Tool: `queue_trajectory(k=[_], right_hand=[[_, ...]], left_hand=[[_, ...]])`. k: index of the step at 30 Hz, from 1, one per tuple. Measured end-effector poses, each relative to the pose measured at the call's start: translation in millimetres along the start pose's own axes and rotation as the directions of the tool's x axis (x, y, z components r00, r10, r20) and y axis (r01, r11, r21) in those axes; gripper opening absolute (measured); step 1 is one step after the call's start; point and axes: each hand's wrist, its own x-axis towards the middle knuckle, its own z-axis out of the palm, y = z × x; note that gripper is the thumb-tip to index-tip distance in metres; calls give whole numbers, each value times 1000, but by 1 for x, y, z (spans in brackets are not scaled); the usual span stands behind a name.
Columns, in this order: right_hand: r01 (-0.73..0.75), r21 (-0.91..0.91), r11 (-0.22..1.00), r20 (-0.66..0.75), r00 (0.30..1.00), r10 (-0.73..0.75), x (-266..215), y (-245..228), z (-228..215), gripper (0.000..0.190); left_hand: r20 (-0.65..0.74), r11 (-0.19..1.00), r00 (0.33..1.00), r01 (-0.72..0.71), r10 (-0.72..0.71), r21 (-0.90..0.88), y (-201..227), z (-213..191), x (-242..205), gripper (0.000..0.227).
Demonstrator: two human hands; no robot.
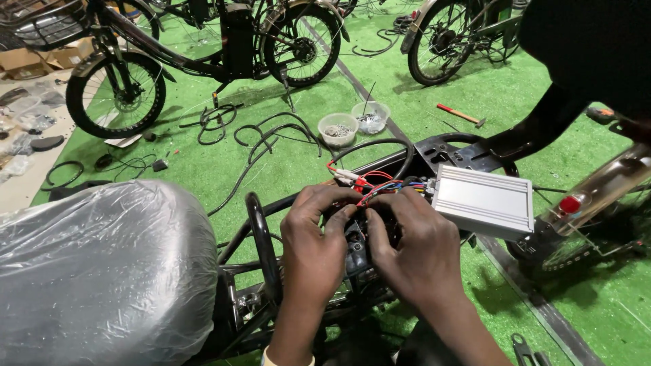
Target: The person connects various colored wires to a control unit mounted on the frame of an electric bicycle. They manipulate the wires with their hands, organizing and securing the connections near the seat post.
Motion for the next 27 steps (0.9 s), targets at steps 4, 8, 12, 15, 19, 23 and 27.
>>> queue_trajectory(k=[4,8,12,15,19,23,27], right_hand=[[2,2,1000,20,1000,-3,-1,-4,0,12],[-8,-28,1000,-18,1000,8,0,-8,4,8],[-50,-65,997,17,999,51,-1,-8,9,11],[-42,-73,996,26,999,44,1,-10,9,12],[-61,-107,992,40,997,65,1,-8,11,13],[-12,-83,996,35,999,15,1,-5,12,12],[7,-74,997,39,999,-4,2,-6,11,11]], left_hand=[[1,1000,1000,10,-10,-4,1,-2,1,22],[-16,1000,1000,-5,5,15,1,-3,1,23],[-30,998,999,-42,43,45,0,-3,2,23],[-39,996,997,-66,68,52,0,-3,2,25],[-44,995,995,-89,90,45,-2,-2,2,24],[-43,996,995,-88,90,31,-2,-2,2,29],[-40,997,997,-57,59,49,-1,-1,3,27]])
